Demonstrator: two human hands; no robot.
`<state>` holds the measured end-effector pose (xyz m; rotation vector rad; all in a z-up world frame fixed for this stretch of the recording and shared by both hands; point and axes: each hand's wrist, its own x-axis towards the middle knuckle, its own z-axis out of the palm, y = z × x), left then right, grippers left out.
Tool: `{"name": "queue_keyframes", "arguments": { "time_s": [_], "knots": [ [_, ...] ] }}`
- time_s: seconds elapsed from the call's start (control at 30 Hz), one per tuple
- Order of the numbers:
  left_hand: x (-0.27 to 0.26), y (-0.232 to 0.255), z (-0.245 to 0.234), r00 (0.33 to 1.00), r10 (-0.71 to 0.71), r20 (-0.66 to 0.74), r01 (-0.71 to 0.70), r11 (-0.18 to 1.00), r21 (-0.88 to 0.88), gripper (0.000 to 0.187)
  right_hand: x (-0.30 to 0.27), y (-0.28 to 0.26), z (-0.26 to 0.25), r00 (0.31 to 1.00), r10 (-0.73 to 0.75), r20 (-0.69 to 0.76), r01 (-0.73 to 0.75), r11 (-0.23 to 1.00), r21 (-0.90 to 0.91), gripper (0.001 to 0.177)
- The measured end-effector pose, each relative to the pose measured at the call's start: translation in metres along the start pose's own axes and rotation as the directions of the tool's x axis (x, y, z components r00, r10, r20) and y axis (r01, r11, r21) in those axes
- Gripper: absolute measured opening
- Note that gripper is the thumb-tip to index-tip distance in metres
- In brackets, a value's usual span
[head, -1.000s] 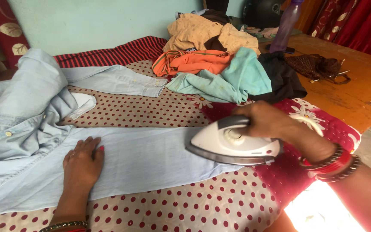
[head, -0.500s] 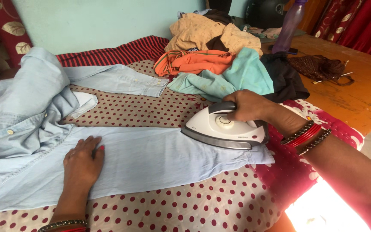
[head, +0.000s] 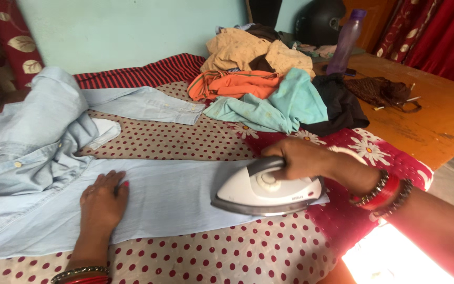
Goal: The person irons a light blue denim shirt on a bed, smoothing the fabric and moving the iron back and forth across the sleeves and body. After ironing, the person folds the shirt and buttons it.
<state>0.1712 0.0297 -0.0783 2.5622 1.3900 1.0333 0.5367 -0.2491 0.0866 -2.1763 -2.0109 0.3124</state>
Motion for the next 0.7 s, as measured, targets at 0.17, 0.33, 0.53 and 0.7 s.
{"name": "queue_keyframes", "arguments": {
  "time_s": [0.17,0.33,0.53,0.7],
  "knots": [
    [0.000,-0.004,0.002,1.000,0.005,-0.013,-0.005,1.000,-0.016,0.037,-0.015,-0.013,0.007,0.996,-0.084,-0.025,0.085,0.996,0.036,0.020],
    [-0.001,-0.004,0.003,0.999,0.016,-0.028,-0.017,0.999,-0.027,0.037,-0.005,-0.014,0.013,0.991,0.007,-0.134,-0.008,1.000,-0.010,0.030],
    [-0.007,0.001,-0.002,1.000,0.021,-0.022,-0.022,0.999,-0.036,0.038,0.029,-0.017,0.011,0.975,0.100,-0.198,-0.104,0.994,-0.013,0.036],
    [-0.007,0.006,-0.007,1.000,-0.013,-0.004,0.012,0.999,-0.036,0.038,0.054,-0.029,0.007,0.964,0.149,-0.221,-0.160,0.987,-0.034,0.040]
  ]
}}
